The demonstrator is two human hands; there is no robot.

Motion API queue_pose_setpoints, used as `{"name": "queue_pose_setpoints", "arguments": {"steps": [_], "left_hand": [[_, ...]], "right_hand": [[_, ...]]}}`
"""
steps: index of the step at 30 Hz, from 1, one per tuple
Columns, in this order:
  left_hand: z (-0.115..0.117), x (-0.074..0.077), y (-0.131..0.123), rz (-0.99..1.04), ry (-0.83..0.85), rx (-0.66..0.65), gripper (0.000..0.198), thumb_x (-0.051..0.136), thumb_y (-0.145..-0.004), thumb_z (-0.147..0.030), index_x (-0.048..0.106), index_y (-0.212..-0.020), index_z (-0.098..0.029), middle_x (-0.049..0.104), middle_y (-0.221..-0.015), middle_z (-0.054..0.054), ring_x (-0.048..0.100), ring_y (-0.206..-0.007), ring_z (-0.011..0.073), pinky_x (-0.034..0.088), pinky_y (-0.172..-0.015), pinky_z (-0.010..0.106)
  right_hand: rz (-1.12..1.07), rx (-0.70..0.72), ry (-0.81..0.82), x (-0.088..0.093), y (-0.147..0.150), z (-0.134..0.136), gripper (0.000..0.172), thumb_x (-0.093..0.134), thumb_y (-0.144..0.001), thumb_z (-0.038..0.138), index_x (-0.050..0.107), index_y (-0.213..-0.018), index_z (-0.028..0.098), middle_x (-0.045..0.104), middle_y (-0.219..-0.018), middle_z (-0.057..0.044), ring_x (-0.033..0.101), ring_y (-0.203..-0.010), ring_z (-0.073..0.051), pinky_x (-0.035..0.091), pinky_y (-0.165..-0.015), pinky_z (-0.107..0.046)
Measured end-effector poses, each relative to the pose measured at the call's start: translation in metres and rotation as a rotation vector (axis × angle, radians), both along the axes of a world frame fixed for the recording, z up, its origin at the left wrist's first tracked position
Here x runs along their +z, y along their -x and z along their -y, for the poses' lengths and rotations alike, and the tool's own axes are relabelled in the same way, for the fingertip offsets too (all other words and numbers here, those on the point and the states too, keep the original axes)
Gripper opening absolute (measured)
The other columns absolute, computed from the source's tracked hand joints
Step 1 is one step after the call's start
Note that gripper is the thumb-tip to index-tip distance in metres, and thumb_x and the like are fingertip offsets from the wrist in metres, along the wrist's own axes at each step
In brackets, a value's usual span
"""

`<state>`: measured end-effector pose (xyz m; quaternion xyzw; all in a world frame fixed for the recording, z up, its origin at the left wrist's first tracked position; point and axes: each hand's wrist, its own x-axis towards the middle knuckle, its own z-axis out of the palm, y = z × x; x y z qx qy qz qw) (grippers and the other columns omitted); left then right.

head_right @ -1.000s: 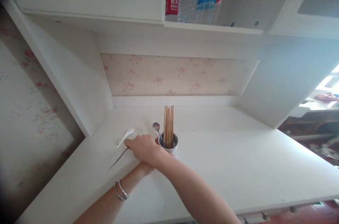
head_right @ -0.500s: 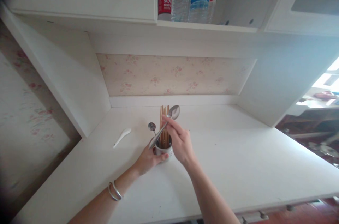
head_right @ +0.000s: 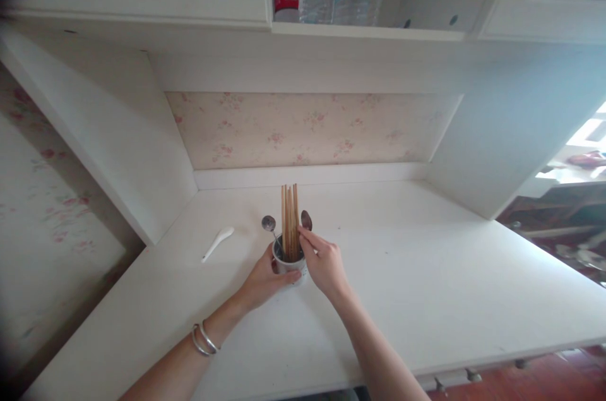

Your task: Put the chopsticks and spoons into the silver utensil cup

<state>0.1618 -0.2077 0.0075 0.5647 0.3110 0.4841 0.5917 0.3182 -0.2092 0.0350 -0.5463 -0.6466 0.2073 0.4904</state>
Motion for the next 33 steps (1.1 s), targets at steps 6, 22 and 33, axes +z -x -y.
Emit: {"name": "queue_pose_setpoints", "arguments": {"steps": [6, 22, 33], "left_hand": [[0.000, -0.001, 0.000, 0.004, -0.003, -0.011, 0.067, 0.079, -0.063, -0.021, 0.046, -0.121, -0.017, 0.058, -0.123, 0.013, 0.055, -0.114, 0.0256, 0.040, -0.100, 0.042], [0.005, 0.017, 0.004, -0.118, -0.116, -0.119, 0.065, 0.078, -0.064, -0.023, 0.049, -0.122, -0.018, 0.060, -0.119, 0.012, 0.058, -0.108, 0.0257, 0.043, -0.095, 0.039], [-0.057, 0.009, 0.129, -1.344, -0.396, 0.521, 0.034, 0.055, -0.081, -0.028, 0.056, -0.113, -0.017, 0.058, -0.115, 0.011, 0.052, -0.106, 0.0238, 0.035, -0.097, 0.036]], "right_hand": [[-0.122, 0.135, 0.044, 0.002, -0.002, 0.007, 0.029, 0.053, -0.086, 0.040, 0.070, -0.106, 0.027, 0.064, -0.118, -0.002, 0.058, -0.112, -0.024, 0.047, -0.096, -0.037], [-0.438, 0.287, 0.091, -0.031, 0.008, 0.013, 0.085, 0.081, -0.060, 0.030, 0.033, -0.130, 0.030, 0.048, -0.131, -0.008, 0.050, -0.119, -0.026, 0.042, -0.099, -0.050], [-0.345, 0.269, 0.198, -0.023, 0.012, 0.018, 0.066, 0.076, -0.067, 0.036, 0.042, -0.122, 0.024, 0.061, -0.116, -0.009, 0.061, -0.103, -0.026, 0.047, -0.091, -0.047]]}}
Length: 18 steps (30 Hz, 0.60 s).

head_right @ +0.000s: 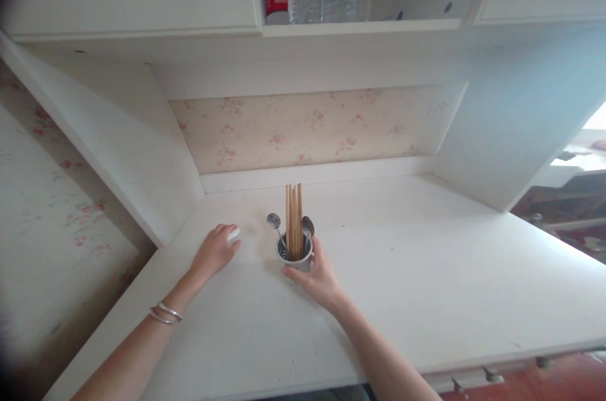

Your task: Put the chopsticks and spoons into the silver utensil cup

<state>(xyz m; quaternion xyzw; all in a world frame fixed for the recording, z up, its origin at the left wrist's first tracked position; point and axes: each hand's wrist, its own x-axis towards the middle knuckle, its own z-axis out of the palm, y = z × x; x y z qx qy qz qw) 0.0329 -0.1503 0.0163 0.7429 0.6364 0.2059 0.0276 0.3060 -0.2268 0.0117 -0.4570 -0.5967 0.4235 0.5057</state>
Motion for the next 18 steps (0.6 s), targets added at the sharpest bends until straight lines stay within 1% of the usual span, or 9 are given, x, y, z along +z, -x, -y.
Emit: {"name": "queue_pose_setpoints", "arguments": {"steps": [2, 4, 7, 9, 11, 13, 14, 15, 18], "left_hand": [[-0.007, -0.001, 0.016, -0.184, 0.022, 0.060, 0.035, 0.055, -0.080, -0.029, 0.056, -0.112, -0.016, 0.058, -0.112, 0.012, 0.052, -0.104, 0.0253, 0.035, -0.095, 0.036], [-0.012, -0.002, 0.024, -0.260, 0.072, 0.049, 0.030, 0.051, -0.083, -0.029, 0.057, -0.108, -0.016, 0.060, -0.105, 0.013, 0.055, -0.099, 0.0251, 0.037, -0.091, 0.034], [-0.016, -0.002, 0.028, -0.193, 0.134, 0.017, 0.022, 0.047, -0.084, -0.026, 0.061, -0.099, -0.017, 0.063, -0.100, 0.012, 0.057, -0.095, 0.0243, 0.038, -0.085, 0.032], [-0.019, 0.000, 0.028, -0.122, 0.153, 0.022, 0.021, 0.045, -0.084, -0.023, 0.063, -0.093, -0.017, 0.064, -0.097, 0.012, 0.059, -0.093, 0.0244, 0.039, -0.081, 0.031], [-0.022, 0.005, 0.025, -0.077, 0.161, 0.033, 0.022, 0.043, -0.084, -0.023, 0.064, -0.089, -0.017, 0.067, -0.091, 0.012, 0.060, -0.088, 0.0239, 0.040, -0.077, 0.030], [-0.022, 0.013, 0.020, -0.042, 0.170, 0.037, 0.024, 0.043, -0.085, -0.027, 0.065, -0.086, -0.018, 0.068, -0.083, 0.008, 0.062, -0.081, 0.0216, 0.041, -0.071, 0.028], [-0.020, 0.018, 0.016, 0.026, 0.179, 0.032, 0.024, 0.044, -0.085, -0.031, 0.065, -0.085, -0.018, 0.069, -0.081, 0.007, 0.062, -0.078, 0.0205, 0.042, -0.068, 0.027], [-0.017, 0.024, 0.012, 0.138, 0.195, 0.015, 0.026, 0.046, -0.084, -0.035, 0.065, -0.087, -0.018, 0.069, -0.081, 0.006, 0.062, -0.076, 0.0196, 0.042, -0.066, 0.026], [-0.003, 0.045, -0.008, 0.645, 0.292, -0.082, 0.035, 0.052, -0.080, -0.045, 0.064, -0.093, -0.015, 0.069, -0.085, 0.007, 0.064, -0.076, 0.0197, 0.046, -0.064, 0.026]], "right_hand": [[0.014, -0.002, 0.004, -0.001, 0.000, 0.000, 0.067, 0.075, -0.067, 0.036, 0.042, -0.123, 0.024, 0.061, -0.115, -0.009, 0.061, -0.102, -0.026, 0.048, -0.089, -0.047], [0.031, -0.013, -0.003, -0.002, 0.000, 0.000, 0.069, 0.076, -0.067, 0.037, 0.041, -0.125, 0.024, 0.061, -0.115, -0.009, 0.061, -0.101, -0.027, 0.049, -0.087, -0.047], [0.048, -0.025, -0.025, -0.004, 0.000, -0.001, 0.069, 0.076, -0.066, 0.037, 0.041, -0.125, 0.025, 0.061, -0.114, -0.008, 0.061, -0.101, -0.027, 0.048, -0.087, -0.047], [0.049, -0.029, -0.039, -0.005, 0.000, -0.002, 0.070, 0.076, -0.066, 0.037, 0.041, -0.125, 0.026, 0.061, -0.115, -0.008, 0.061, -0.101, -0.026, 0.048, -0.088, -0.047], [0.058, -0.040, -0.044, -0.005, -0.001, -0.002, 0.070, 0.077, -0.065, 0.037, 0.041, -0.125, 0.025, 0.061, -0.115, -0.008, 0.061, -0.101, -0.026, 0.047, -0.088, -0.047], [0.066, -0.043, -0.041, -0.005, -0.001, -0.002, 0.068, 0.077, -0.065, 0.037, 0.043, -0.123, 0.025, 0.061, -0.114, -0.007, 0.061, -0.100, -0.026, 0.046, -0.089, -0.047], [0.064, -0.042, -0.041, -0.004, -0.001, -0.001, 0.068, 0.076, -0.065, 0.037, 0.043, -0.123, 0.025, 0.061, -0.114, -0.007, 0.061, -0.100, -0.026, 0.046, -0.089, -0.047], [0.058, -0.042, -0.042, -0.004, -0.001, -0.001, 0.068, 0.076, -0.065, 0.038, 0.043, -0.123, 0.025, 0.061, -0.114, -0.008, 0.061, -0.100, -0.026, 0.046, -0.089, -0.046], [0.061, -0.051, -0.049, -0.005, -0.001, -0.001, 0.069, 0.076, -0.065, 0.038, 0.042, -0.124, 0.025, 0.061, -0.114, -0.008, 0.060, -0.100, -0.026, 0.047, -0.088, -0.046]]}}
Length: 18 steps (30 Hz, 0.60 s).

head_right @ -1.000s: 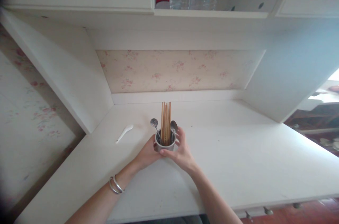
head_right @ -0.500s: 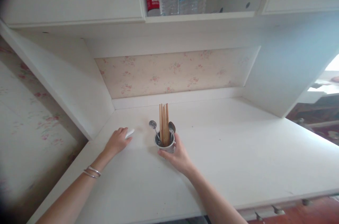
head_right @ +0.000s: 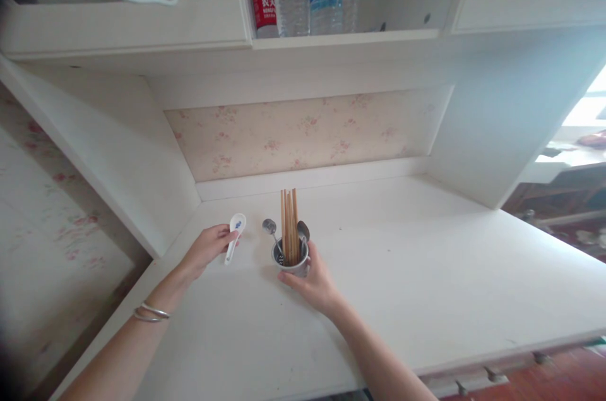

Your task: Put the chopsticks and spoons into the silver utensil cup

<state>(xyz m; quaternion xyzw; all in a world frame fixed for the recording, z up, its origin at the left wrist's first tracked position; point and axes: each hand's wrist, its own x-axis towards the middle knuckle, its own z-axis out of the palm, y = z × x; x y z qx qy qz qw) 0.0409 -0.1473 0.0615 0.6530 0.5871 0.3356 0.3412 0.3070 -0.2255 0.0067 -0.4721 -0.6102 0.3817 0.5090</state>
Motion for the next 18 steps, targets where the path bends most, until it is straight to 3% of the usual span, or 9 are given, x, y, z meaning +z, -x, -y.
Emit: {"name": "queue_pose_setpoints", "arguments": {"steps": [3, 8, 13, 18], "left_hand": [[0.018, 0.023, -0.022, 0.264, 0.029, -0.022, 0.040, 0.057, -0.076, -0.047, 0.064, -0.096, -0.014, 0.069, -0.090, 0.009, 0.064, -0.082, 0.0203, 0.047, -0.066, 0.026], [0.034, 0.045, -0.056, 0.284, -0.109, 0.010, 0.035, 0.060, -0.075, -0.047, 0.066, -0.092, -0.016, 0.068, -0.080, 0.005, 0.056, -0.064, 0.0124, 0.038, -0.053, 0.020], [0.035, 0.043, -0.088, 0.316, -0.159, -0.059, 0.034, 0.057, -0.078, -0.046, 0.065, -0.088, -0.015, 0.066, -0.073, 0.003, 0.055, -0.060, 0.0122, 0.043, -0.058, 0.022], [0.039, 0.028, -0.111, 0.151, -0.241, -0.120, 0.034, 0.051, -0.082, -0.048, 0.067, -0.077, -0.018, 0.060, -0.062, 0.000, 0.055, -0.059, 0.0128, 0.040, -0.056, 0.022]], "right_hand": [[0.004, 0.000, -0.018, 0.000, 0.000, -0.001, 0.067, 0.076, -0.066, 0.038, 0.043, -0.123, 0.025, 0.061, -0.115, -0.008, 0.060, -0.102, -0.027, 0.046, -0.090, -0.047], [-0.068, 0.055, -0.014, 0.006, 0.002, 0.001, 0.064, 0.075, -0.068, 0.034, 0.043, -0.123, 0.025, 0.060, -0.117, -0.008, 0.060, -0.104, -0.026, 0.047, -0.090, -0.046], [-0.073, 0.068, -0.013, 0.009, 0.002, 0.002, 0.068, 0.074, -0.068, 0.031, 0.040, -0.126, 0.025, 0.060, -0.119, -0.008, 0.058, -0.108, -0.026, 0.046, -0.090, -0.046], [-0.084, 0.056, -0.035, 0.007, 0.001, 0.002, 0.066, 0.073, -0.069, 0.029, 0.041, -0.126, 0.025, 0.059, -0.119, -0.008, 0.060, -0.105, -0.025, 0.047, -0.090, -0.043]]}}
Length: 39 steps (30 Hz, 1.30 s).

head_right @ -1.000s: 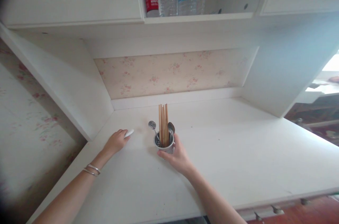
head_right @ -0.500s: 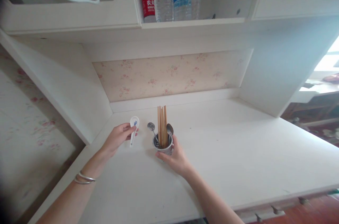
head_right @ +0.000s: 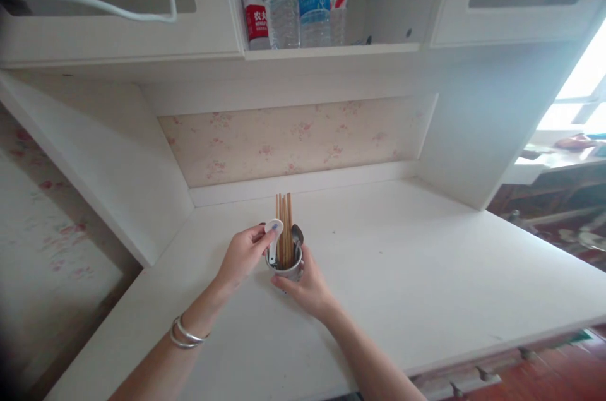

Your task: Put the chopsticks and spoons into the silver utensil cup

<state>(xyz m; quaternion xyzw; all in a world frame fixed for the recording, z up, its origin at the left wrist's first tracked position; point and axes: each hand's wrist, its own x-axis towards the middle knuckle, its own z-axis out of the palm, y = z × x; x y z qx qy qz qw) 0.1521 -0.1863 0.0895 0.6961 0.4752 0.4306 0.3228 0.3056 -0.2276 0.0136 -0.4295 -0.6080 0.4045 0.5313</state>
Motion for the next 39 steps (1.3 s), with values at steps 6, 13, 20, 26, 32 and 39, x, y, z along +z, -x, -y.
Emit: {"name": "queue_pose_setpoints", "arguments": {"steps": [6, 13, 20, 26, 32, 39], "left_hand": [[0.004, -0.017, -0.011, -0.135, -0.216, 0.111, 0.029, 0.053, -0.082, -0.043, 0.070, -0.081, -0.019, 0.061, -0.087, 0.006, 0.057, -0.083, 0.0178, 0.044, -0.076, 0.028], [0.005, -0.031, -0.013, -0.181, -0.199, 0.180, 0.023, 0.058, -0.080, -0.039, 0.069, -0.091, -0.022, 0.056, -0.089, 0.005, 0.056, -0.087, 0.0201, 0.043, -0.085, 0.033], [0.014, -0.033, -0.003, 0.004, -0.139, 0.161, 0.028, 0.059, -0.079, -0.042, 0.060, -0.096, -0.020, 0.054, -0.083, 0.002, 0.049, -0.071, 0.0142, 0.041, -0.069, 0.026], [0.007, -0.060, 0.026, 0.162, 0.121, 0.159, 0.034, 0.055, -0.078, -0.051, 0.048, -0.071, -0.019, 0.040, -0.060, -0.006, 0.038, -0.056, 0.0100, 0.030, -0.054, 0.021], [0.002, -0.081, 0.034, 0.102, 0.319, 0.111, 0.035, 0.056, -0.075, -0.051, 0.048, -0.067, -0.019, 0.038, -0.057, -0.007, 0.035, -0.054, 0.0094, 0.027, -0.053, 0.021], [0.002, -0.087, 0.026, 0.045, 0.387, 0.037, 0.030, 0.056, -0.074, -0.046, 0.048, -0.070, -0.018, 0.042, -0.061, -0.006, 0.038, -0.059, 0.0102, 0.027, -0.055, 0.022]], "right_hand": [[0.042, -0.038, -0.005, -0.004, -0.001, -0.001, 0.068, 0.074, -0.066, 0.028, 0.043, -0.125, 0.023, 0.059, -0.118, -0.008, 0.059, -0.104, -0.025, 0.048, -0.089, -0.042], [0.029, -0.024, -0.026, 0.000, -0.001, 0.000, 0.061, 0.073, -0.068, 0.029, 0.045, -0.122, 0.022, 0.061, -0.114, -0.007, 0.060, -0.102, -0.023, 0.048, -0.089, -0.040], [0.031, -0.027, -0.008, 0.002, -0.002, 0.001, 0.059, 0.074, -0.067, 0.030, 0.046, -0.119, 0.024, 0.062, -0.112, -0.006, 0.061, -0.100, -0.023, 0.049, -0.087, -0.039], [-0.038, -0.015, 0.041, 0.003, -0.016, -0.012, 0.058, 0.076, -0.065, 0.032, 0.048, -0.115, 0.023, 0.064, -0.108, -0.006, 0.063, -0.098, -0.023, 0.052, -0.083, -0.038], [0.002, -0.273, 0.050, 0.008, -0.076, -0.066, 0.060, 0.078, -0.060, 0.036, 0.049, -0.110, 0.022, 0.064, -0.105, -0.007, 0.063, -0.094, -0.023, 0.052, -0.080, -0.038], [0.077, -0.725, 0.003, 0.002, -0.167, -0.120, 0.063, 0.080, -0.051, 0.038, 0.051, -0.103, 0.020, 0.065, -0.092, -0.004, 0.064, -0.080, -0.022, 0.051, -0.071, -0.037]]}}
